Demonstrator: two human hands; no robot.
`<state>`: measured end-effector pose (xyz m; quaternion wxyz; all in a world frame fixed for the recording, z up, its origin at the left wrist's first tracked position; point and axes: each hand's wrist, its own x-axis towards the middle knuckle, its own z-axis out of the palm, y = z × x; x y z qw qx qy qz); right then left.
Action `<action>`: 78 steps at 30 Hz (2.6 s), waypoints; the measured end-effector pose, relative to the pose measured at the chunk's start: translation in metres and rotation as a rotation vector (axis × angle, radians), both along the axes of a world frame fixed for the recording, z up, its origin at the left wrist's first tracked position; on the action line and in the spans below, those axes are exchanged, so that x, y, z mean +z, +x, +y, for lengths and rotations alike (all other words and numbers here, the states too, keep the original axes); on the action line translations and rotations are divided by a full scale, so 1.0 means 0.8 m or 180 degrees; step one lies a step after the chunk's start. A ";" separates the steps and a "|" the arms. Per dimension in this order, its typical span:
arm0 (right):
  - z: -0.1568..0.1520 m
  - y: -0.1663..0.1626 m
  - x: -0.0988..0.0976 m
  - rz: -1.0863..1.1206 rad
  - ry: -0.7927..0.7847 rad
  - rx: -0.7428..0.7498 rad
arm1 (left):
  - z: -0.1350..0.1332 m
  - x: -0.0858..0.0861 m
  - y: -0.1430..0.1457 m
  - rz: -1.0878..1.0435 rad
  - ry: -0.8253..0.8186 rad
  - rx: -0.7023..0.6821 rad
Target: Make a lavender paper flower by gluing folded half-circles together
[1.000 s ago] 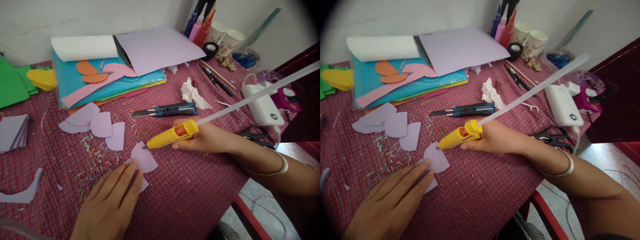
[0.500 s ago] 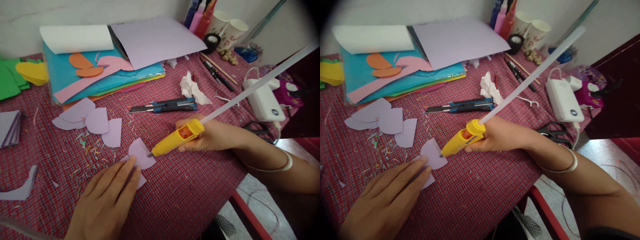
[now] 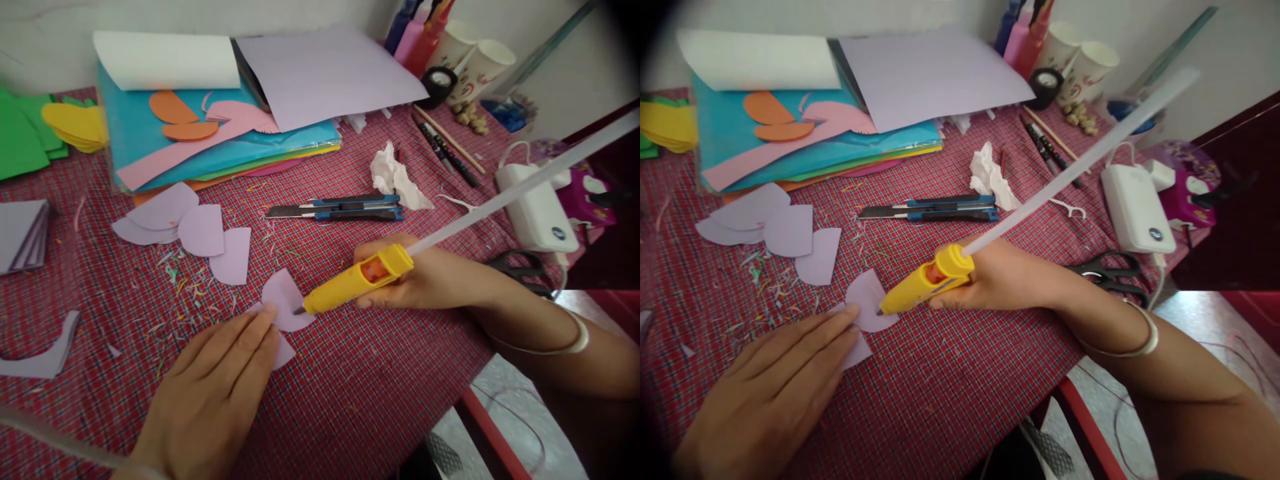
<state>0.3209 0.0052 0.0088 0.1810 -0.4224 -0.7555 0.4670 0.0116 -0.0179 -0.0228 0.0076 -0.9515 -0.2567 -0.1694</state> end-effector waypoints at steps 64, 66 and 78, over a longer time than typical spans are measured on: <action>-0.009 -0.021 -0.024 -0.0498 0.0363 -0.1082 | 0.009 0.008 0.010 -0.0044 -0.0232 -0.0086; -0.010 -0.022 -0.025 -0.0489 0.0373 -0.1152 | 0.008 0.009 0.009 -0.0054 -0.0247 -0.0081; 0.004 -0.008 -0.009 0.0570 0.0134 -0.1117 | 0.012 0.010 0.001 -0.0288 -0.0020 -0.0040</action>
